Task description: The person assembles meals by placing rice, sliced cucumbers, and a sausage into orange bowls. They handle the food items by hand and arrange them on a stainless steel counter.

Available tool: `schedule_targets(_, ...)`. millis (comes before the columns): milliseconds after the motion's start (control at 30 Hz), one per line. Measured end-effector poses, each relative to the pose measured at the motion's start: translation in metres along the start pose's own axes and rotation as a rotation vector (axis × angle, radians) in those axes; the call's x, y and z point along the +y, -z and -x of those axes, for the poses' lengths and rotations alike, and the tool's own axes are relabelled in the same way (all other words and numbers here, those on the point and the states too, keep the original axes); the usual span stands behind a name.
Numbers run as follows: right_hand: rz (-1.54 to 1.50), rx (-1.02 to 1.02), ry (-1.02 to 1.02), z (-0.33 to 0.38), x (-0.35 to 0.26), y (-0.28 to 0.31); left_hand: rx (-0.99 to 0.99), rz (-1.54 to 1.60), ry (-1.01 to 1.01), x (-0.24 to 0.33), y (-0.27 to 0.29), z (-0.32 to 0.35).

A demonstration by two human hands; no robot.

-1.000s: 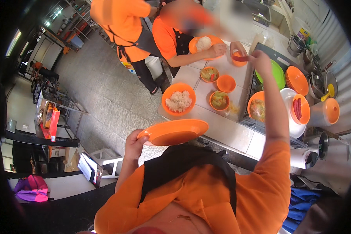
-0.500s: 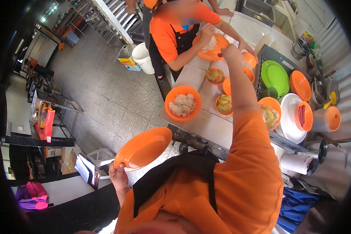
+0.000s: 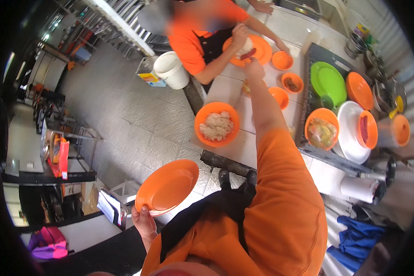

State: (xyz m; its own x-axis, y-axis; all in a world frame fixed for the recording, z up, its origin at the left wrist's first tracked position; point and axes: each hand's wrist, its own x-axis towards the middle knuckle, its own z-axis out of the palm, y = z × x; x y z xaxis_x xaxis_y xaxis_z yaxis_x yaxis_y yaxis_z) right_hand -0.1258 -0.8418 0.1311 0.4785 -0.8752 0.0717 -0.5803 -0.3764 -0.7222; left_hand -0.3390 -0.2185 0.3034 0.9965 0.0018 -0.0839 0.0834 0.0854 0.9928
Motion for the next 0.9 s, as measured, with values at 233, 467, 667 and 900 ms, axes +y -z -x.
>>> schedule_targets(233,0.084,-0.042,0.169,0.091,0.028,0.175,-0.257,0.082,-0.12,-0.008,-0.017,-0.034)
schedule_targets(467,0.552,0.403,-0.105,0.101,0.142,0.398,-0.489,0.147,-0.126,0.011,-0.088,-0.052)
schedule_targets(667,0.85,0.301,-0.453,0.107,0.226,0.49,-0.696,0.129,-0.128,0.023,-0.161,-0.045)
schedule_targets(900,0.857,0.123,-0.513,0.095,0.255,0.482,-0.701,0.069,-0.107,0.032,-0.169,-0.02)
